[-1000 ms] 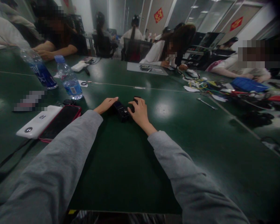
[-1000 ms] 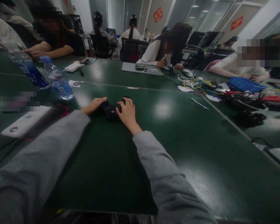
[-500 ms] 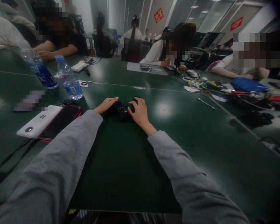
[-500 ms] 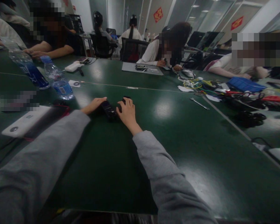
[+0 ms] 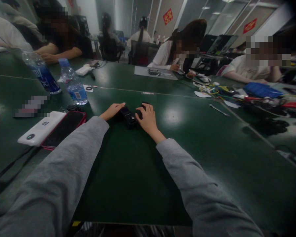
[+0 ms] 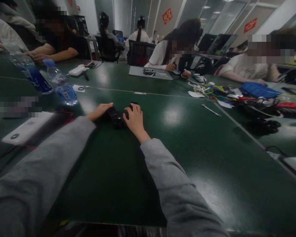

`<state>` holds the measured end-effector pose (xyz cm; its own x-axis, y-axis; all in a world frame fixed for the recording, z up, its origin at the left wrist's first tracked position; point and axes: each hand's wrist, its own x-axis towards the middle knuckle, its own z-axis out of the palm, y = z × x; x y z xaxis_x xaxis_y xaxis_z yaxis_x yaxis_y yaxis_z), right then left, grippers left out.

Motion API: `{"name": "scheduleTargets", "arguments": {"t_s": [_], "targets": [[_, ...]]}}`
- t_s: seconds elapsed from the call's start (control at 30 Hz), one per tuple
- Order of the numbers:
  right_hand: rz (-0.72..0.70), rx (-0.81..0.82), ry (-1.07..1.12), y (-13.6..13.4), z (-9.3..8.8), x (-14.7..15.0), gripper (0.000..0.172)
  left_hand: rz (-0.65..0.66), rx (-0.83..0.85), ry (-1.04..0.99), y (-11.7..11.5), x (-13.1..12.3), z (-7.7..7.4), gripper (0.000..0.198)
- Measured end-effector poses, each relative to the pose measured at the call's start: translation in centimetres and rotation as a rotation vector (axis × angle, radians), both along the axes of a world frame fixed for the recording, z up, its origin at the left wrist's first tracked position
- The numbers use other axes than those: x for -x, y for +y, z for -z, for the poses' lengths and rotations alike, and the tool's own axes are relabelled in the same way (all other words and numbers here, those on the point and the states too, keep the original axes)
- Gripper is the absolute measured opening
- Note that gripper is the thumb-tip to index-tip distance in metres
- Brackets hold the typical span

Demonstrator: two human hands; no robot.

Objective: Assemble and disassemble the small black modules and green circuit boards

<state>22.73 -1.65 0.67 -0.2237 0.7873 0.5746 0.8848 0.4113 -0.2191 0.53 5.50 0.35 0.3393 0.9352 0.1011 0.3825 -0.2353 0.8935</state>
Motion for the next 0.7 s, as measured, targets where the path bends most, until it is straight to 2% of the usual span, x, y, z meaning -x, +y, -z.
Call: {"name": "scheduleTargets", "arguments": {"t_s": [0.7], "targets": [[-0.004,0.011,0.008,-0.13,-0.16,-0.04,0.025,-0.026,-0.021,0.0,-0.04,-0.08,0.02,0.06]]}}
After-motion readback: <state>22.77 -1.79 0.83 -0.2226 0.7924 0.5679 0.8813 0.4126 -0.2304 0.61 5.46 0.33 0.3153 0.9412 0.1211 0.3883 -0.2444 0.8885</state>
